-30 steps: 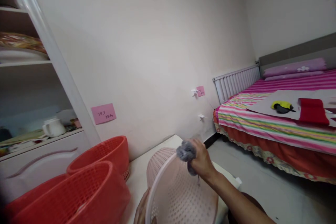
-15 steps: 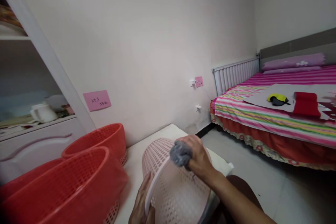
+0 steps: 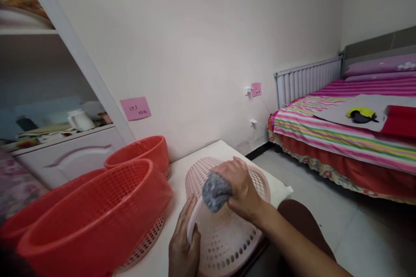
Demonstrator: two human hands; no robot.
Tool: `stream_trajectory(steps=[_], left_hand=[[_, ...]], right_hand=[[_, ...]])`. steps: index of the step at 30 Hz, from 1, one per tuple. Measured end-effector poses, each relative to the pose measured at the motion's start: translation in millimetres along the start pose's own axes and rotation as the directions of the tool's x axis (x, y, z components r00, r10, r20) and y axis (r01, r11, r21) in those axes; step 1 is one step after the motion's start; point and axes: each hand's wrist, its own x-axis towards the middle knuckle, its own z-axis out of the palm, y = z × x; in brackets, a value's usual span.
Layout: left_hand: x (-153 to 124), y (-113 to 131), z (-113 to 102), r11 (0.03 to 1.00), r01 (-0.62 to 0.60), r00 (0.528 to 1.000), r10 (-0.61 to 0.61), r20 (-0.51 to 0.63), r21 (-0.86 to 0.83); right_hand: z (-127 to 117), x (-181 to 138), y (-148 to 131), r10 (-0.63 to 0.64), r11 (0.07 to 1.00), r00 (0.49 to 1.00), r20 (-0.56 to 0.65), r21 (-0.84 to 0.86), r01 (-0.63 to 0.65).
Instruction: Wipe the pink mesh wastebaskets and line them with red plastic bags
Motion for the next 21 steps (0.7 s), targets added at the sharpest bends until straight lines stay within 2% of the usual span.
stream_trajectory(steps=[2,5,7,8,9,10,11,12,14,15,18,21], left_hand=[[3,8,-3,1.000,-0.018,0.999,0.018,0.032,-0.010],[3,13,-6,0.999,-0.028,0.997,0.030,0.065,-0.029],[1,12,-7,0.998,-0.043,0.996,0.045,0.071,-0.035],[-1,10,-7,0.999,-0.044,0.996,0.046,0.072,-0.030],[-3,8,-6,0.999,-0.041,0.997,0.043,0.070,-0.021],[-5,6,-6,0.999,-0.036,0.997,0.037,0.066,-0.009],[-8,4,-5,1.000,-0.030,0.998,0.029,0.061,0.004],[-11,2,-5,1.000,-0.020,0.998,0.019,0.056,0.017],[-17,-3,-5,1.000,-0.001,1.000,0.000,0.023,0.026],[-20,-4,-5,1.000,0.007,1.000,-0.007,-0.001,0.019],[-25,-7,-9,0.998,0.069,0.996,-0.069,-0.060,-0.012],[-26,-4,-15,0.992,0.123,0.990,-0.122,-0.076,-0.002]], right_hand=[[0,3,-18,-0.113,0.991,0.984,0.135,-0.055,0.122],[-5,-2,-12,-0.110,0.991,0.982,0.153,-0.054,0.120],[-11,-11,12,-0.016,1.000,0.997,0.072,0.001,0.016],[-13,-19,28,0.094,0.993,0.996,0.001,0.064,-0.094],[-14,-29,45,0.246,0.960,0.967,-0.060,0.154,-0.234],[-14,-41,62,0.460,0.865,0.875,-0.150,0.297,-0.404],[-13,-55,76,0.675,0.709,0.710,-0.200,0.443,-0.549],[-11,-70,89,0.751,0.637,0.623,-0.219,0.489,-0.596],[-3,-99,104,0.818,0.547,0.543,-0.191,0.553,-0.629],[1,-110,107,0.835,0.520,0.519,-0.184,0.572,-0.634],[9,-119,103,0.836,0.521,0.510,-0.203,0.587,-0.620],[2,-93,81,0.766,0.623,0.588,-0.260,0.528,-0.578]])
